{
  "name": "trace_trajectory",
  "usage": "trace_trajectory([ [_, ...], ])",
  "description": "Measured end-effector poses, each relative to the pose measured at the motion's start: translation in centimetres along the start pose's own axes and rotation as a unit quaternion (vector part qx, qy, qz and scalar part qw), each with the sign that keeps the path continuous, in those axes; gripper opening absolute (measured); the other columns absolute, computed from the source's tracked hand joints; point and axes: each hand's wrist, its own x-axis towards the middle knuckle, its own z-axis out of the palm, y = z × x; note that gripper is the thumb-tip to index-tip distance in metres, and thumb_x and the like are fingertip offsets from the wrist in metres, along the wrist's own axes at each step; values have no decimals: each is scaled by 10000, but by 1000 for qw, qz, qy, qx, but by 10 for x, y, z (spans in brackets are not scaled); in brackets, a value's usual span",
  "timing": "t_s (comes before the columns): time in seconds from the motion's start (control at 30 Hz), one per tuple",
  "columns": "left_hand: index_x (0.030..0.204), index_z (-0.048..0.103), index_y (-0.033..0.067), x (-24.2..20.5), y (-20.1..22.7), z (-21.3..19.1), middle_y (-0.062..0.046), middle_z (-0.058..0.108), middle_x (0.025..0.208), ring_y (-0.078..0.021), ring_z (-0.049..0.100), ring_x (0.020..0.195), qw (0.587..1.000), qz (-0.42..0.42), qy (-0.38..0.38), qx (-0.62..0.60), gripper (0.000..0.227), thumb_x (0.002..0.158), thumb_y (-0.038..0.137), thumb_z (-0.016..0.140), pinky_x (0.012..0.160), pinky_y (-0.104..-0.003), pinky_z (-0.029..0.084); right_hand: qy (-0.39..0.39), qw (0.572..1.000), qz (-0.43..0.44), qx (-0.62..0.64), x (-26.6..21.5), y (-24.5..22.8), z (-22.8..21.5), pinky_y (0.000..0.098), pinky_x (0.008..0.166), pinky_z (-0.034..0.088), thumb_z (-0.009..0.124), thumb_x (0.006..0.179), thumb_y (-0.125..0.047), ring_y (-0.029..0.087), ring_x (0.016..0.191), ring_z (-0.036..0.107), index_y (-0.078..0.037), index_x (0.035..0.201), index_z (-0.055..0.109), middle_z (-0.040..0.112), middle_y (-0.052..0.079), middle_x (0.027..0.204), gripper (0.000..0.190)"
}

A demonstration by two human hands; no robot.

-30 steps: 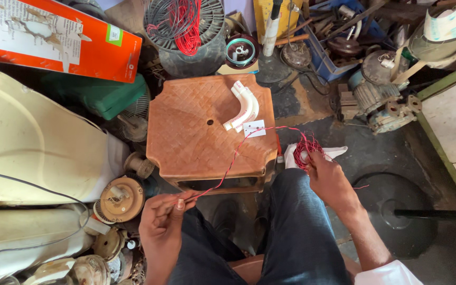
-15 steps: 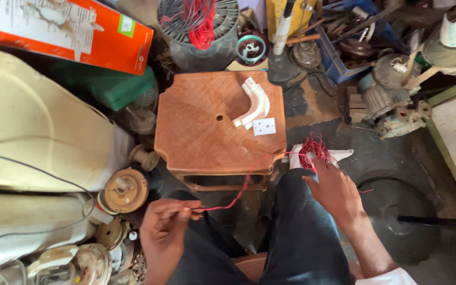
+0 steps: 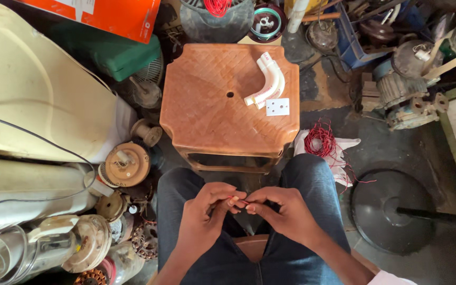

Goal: The person twists two red electrical wires together by hand. They then insert the twisted wires into a white electrical socket and secure them with screws. Finally, they place the socket into a white plastic conduit pipe.

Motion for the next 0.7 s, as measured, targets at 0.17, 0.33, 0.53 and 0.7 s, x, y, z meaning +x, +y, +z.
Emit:
trace_trajectory([
  [0.17, 1177, 603, -8, 4, -1, 1, -125, 782, 1114, -172, 785, 960, 1000, -16, 21, -4, 163, 1028, 36, 552, 781, -290, 647, 8, 998, 26, 64, 1, 10, 4, 257, 664, 565, 749, 916, -77, 71, 723, 684, 19, 970, 732, 753, 43, 782, 111],
  [0.33, 1231, 602, -6, 4, -8, -2, -107, 766, 1106, -154, 751, 967, 998, -43, 47, -21, 220, 1041, 84, 538, 823, -288, 617, 7, 992, 40, 116, 0, 17, 5, 260, 679, 582, 727, 929, -91, 81, 720, 685, 22, 958, 708, 725, 36, 775, 118],
  [0.53, 1193, 669, 5, 5, -7, 1, -83, 770, 988, -120, 708, 875, 998, -67, 20, 5, 270, 958, 134, 695, 767, -264, 586, 0, 991, 45, 128, 0, 17, 4, 262, 683, 584, 725, 925, -101, 84, 723, 690, 16, 953, 705, 724, 32, 777, 122],
  [0.7, 1039, 749, 39, 4, -3, 3, -40, 776, 857, -99, 718, 743, 991, -66, 44, 106, 181, 909, 166, 752, 665, -253, 577, -22, 993, 44, 111, 0, 13, 6, 255, 672, 578, 731, 938, -91, 77, 733, 693, 16, 929, 722, 727, 32, 766, 108],
])
